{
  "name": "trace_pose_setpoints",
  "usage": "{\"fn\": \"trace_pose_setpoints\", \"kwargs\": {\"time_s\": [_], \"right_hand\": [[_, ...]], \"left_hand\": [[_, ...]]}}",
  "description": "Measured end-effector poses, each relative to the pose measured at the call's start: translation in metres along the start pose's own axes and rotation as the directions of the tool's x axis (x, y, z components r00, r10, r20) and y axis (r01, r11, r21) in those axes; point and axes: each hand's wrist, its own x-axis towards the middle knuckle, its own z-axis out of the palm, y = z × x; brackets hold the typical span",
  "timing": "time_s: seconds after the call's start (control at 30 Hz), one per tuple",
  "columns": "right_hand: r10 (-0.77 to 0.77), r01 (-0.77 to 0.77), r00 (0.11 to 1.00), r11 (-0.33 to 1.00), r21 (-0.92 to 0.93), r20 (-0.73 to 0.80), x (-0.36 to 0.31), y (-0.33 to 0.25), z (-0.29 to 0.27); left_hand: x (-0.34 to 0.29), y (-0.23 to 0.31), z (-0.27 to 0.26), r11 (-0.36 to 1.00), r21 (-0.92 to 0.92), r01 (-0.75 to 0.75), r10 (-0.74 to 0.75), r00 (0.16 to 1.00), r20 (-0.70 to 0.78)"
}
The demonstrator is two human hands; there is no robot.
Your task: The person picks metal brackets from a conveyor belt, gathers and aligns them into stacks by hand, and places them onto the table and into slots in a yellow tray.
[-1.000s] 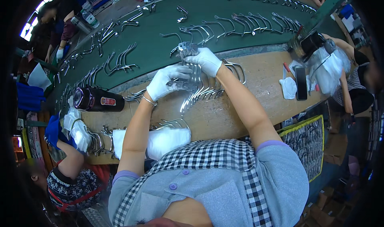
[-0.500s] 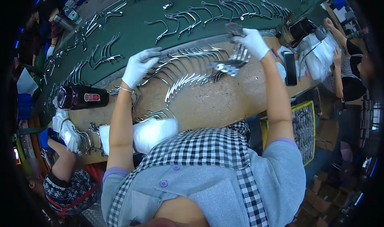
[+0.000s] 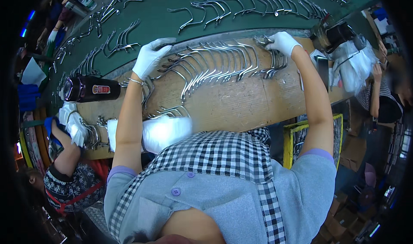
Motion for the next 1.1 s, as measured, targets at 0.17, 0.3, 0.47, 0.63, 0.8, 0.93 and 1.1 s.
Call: {"fn": "trace_pose_setpoints", "kwargs": {"time_s": [0.17, 0.3, 0.47, 0.63, 0.8, 0.93, 1.1], "right_hand": [[0.131, -0.138, 0.989, 0.983, -0.118, -0.070, -0.008, 0.025, -0.015], [0.084, -0.100, 0.933, 0.995, -0.027, -0.351, -0.024, -0.027, -0.016], [-0.493, 0.511, 0.841, 0.859, 0.026, -0.221, -0.042, -0.152, 0.044], [-0.669, 0.663, 0.701, 0.739, -0.118, -0.249, -0.027, -0.201, 0.092], [-0.582, 0.562, 0.755, 0.812, -0.157, -0.302, -0.024, -0.218, 0.108], [-0.516, 0.494, 0.789, 0.855, -0.157, -0.333, -0.022, -0.233, 0.120], [-0.528, 0.517, 0.765, 0.845, -0.137, -0.368, -0.013, -0.239, 0.125]], "left_hand": [[0.007, 0.013, -0.004, 0.984, 0.156, 0.092, -0.104, 0.992, 0.072], [-0.004, 0.046, -0.006, 0.766, 0.639, 0.078, -0.292, 0.927, 0.237], [-0.058, 0.064, 0.033, 0.530, 0.841, -0.113, -0.391, 0.847, 0.360], [-0.089, 0.046, 0.066, 0.434, 0.883, -0.179, -0.143, 0.954, 0.264], [-0.097, 0.027, 0.064, 0.451, 0.876, -0.171, -0.020, 0.979, 0.202], [-0.101, 0.008, 0.053, 0.407, 0.889, -0.211, 0.041, 0.976, 0.213], [-0.102, 0.003, 0.040, 0.463, 0.864, -0.195, 0.065, 0.980, 0.187]]}}
